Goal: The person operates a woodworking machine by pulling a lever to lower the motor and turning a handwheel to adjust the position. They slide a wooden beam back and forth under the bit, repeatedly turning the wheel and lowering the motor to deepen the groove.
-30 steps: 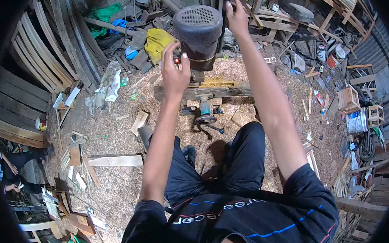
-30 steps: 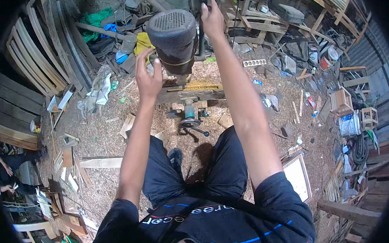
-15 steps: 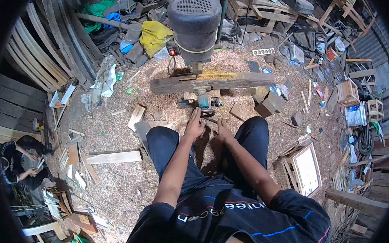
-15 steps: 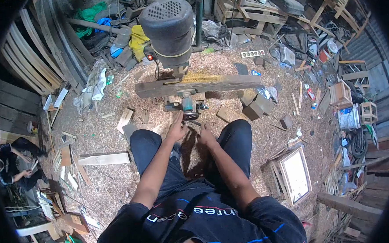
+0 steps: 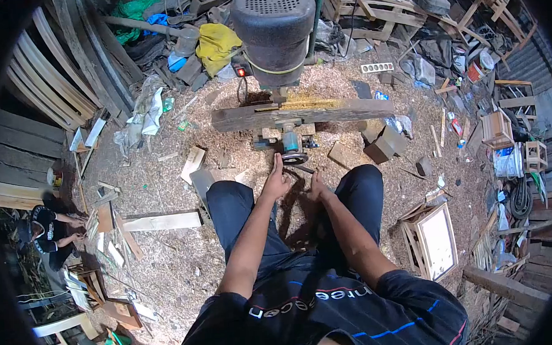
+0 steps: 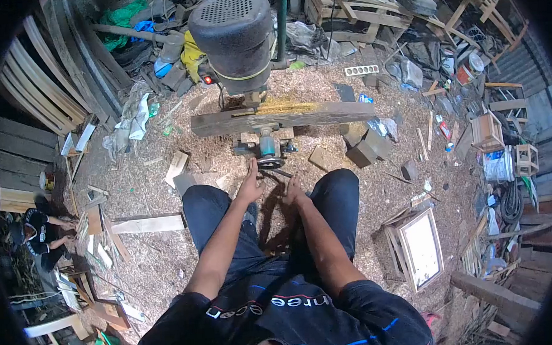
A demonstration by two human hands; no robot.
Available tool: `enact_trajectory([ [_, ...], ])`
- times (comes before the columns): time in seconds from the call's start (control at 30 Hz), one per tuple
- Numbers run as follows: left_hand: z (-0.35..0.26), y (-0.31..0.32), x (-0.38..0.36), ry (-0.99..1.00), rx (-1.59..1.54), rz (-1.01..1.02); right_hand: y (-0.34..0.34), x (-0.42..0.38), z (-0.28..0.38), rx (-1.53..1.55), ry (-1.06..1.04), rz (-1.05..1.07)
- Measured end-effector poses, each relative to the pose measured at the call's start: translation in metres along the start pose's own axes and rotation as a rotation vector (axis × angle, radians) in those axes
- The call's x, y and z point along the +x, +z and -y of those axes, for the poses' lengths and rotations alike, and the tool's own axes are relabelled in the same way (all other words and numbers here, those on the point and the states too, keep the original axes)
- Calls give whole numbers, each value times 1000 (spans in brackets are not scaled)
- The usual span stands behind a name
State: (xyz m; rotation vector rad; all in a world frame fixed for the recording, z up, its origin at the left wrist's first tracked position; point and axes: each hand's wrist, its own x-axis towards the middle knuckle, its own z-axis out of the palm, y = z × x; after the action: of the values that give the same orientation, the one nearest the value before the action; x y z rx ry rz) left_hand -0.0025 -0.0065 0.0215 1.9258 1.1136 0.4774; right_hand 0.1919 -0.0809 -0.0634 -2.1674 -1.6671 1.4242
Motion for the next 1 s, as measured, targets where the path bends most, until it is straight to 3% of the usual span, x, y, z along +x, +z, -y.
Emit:
enact_trajectory([
  [0.17,-11,-4,-1,-60,-63,42,13,16,-18,-17,26,14],
  [0.27,-2,5,0,24,-10,-23,24,33,-40,-47,27,-1],
  [0.5,-7,-4,-1,-31,-28,44,14,24,-27,7,4,-82],
  [0.57,-8,-6,-4,-5,0,-29,15,43,-36,-33,-35,-106],
  [0.67,-17,-16,-2,-69,20,-192,-28,10,17,87,-145,-452],
  [0.77,-45,-47,8,135,86,-495,-94,-41,84,251,-292,-826],
  [0.8,-84,-72,8,31,0,-483,-111,-39,93,302,-361,-937],
  [0.87,-123,-109,25,232,-43,-665,-174,-62,144,514,-538,-997],
  [1.0,-234,-193,50,474,16,-892,-290,-116,247,472,-837,-1228],
])
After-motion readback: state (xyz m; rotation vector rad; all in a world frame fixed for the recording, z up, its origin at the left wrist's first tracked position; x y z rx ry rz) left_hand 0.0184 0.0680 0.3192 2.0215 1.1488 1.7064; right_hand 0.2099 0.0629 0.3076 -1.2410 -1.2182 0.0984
